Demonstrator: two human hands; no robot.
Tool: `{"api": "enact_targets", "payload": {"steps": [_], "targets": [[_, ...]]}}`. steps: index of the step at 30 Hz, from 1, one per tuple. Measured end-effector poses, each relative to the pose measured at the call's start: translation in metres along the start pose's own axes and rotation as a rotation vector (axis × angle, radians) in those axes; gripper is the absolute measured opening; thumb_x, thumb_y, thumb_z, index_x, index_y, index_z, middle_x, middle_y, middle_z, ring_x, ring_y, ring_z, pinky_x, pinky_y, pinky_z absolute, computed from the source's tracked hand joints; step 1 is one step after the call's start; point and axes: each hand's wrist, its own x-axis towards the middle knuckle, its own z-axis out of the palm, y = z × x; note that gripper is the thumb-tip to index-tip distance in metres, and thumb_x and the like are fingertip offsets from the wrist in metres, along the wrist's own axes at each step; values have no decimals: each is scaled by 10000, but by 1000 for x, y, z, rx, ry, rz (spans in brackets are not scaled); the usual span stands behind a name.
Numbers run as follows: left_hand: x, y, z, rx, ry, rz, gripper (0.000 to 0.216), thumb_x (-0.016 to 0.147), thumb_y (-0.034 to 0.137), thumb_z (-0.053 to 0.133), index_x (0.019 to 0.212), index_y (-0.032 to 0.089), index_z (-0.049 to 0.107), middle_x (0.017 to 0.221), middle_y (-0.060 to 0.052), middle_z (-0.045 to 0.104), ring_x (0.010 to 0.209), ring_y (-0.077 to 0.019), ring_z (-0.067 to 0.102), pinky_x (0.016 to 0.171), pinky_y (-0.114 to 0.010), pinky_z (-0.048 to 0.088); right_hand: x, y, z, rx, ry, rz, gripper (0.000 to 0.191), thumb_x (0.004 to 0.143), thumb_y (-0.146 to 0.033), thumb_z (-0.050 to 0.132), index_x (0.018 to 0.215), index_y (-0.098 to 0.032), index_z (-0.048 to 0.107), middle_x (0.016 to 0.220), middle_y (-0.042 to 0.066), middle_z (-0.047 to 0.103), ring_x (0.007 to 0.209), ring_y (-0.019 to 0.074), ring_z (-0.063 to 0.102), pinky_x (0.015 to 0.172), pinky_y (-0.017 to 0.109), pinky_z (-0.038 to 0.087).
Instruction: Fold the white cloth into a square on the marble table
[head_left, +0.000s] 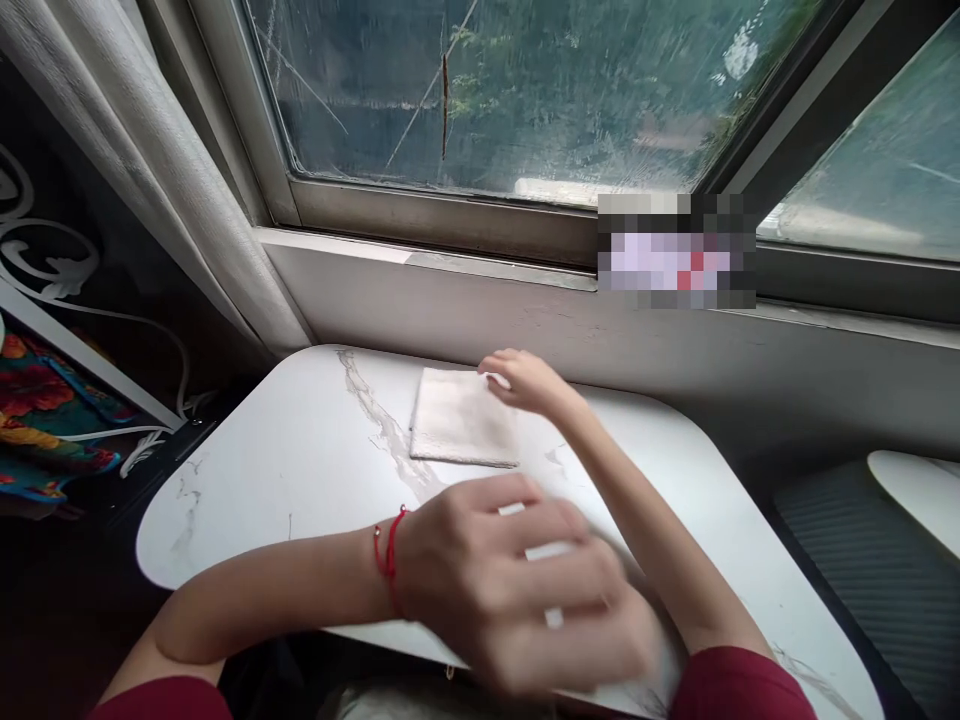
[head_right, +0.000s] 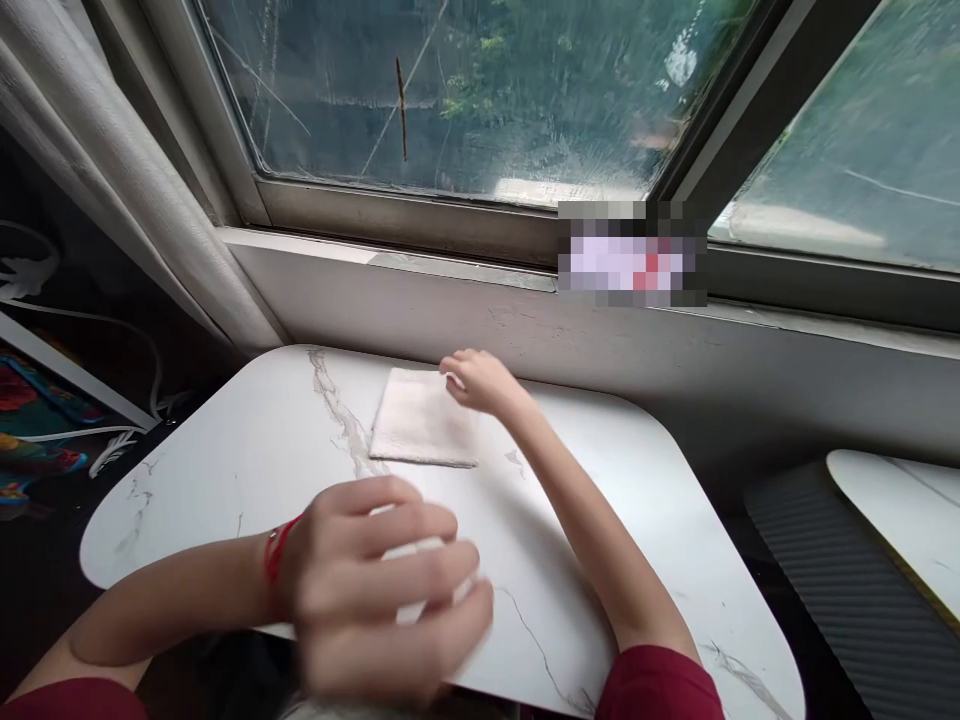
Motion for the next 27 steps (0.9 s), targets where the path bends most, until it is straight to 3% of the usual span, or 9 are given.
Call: {"api": "enact_targets", "payload": {"steps": [1,3,6,8,11,14,19,27], "targets": [[1,-11,10,85,39,53,192,942,236,496,823,218,645,753,11,673,694,-130,600,608,-283,464,0,-9,12,-29,-44,-22,308,913,-182,485,1156,-154,673,1158,146,702,1018,267,648,863,369,477],[-11,-38,33,221,-74,-61,196,907,157,463,804,192,626,704,-12,651,686,-159,606,644,-309,479,-2,-19,34,-83,-37,-42,385,951,-233,474,1297,-132,610,1367,203,594,1221,325,562,966,443,442],[-52,-81,66,291,-352,-527,278,935,232,430,1068,112,642,1057,-148,709,982,-253,665,841,-386,533,-6,-17,54,-78,-3,-54,495,979,-316,467,1432,-122,514,1546,224,411,1421,361,381,1098,518,344],[-78,-104,81,287,-430,-735,418,962,261,378,1244,23,574,1290,-232,627,1205,-304,602,1007,-428,493,-9,-12,61,-26,-1,-42,519,1003,-351,421,1472,-139,478,1573,201,381,1453,332,354,1135,509,319],[-102,-124,94,213,-472,-805,527,977,282,332,1391,-21,453,1517,-260,432,1436,-322,402,1163,-462,372,-11,-12,66,37,18,6,520,1024,-367,359,1495,-168,456,1590,162,369,1470,300,345,1154,496,317],[-111,-128,100,157,-499,-842,581,984,303,306,1450,-35,383,1573,-254,349,1492,-308,308,1204,-465,326,-10,-29,71,60,32,0,525,1017,-370,387,1487,-151,470,1603,165,341,1490,319,307,1172,501,297],[-134,-117,86,162,-503,-870,583,980,267,264,1469,-31,375,1563,-235,379,1487,-282,326,1220,-463,314,-6,-82,82,98,106,-66,507,1020,-295,353,1468,-90,474,1573,177,392,1498,298,298,1207,504,264],[-177,-72,21,231,-515,-874,553,992,264,247,1470,57,433,1556,-163,424,1472,-242,364,1216,-435,347,-14,-179,84,133,175,-69,506,983,-260,361,1388,-7,529,1440,271,520,1353,389,473,1077,564,423]]}}
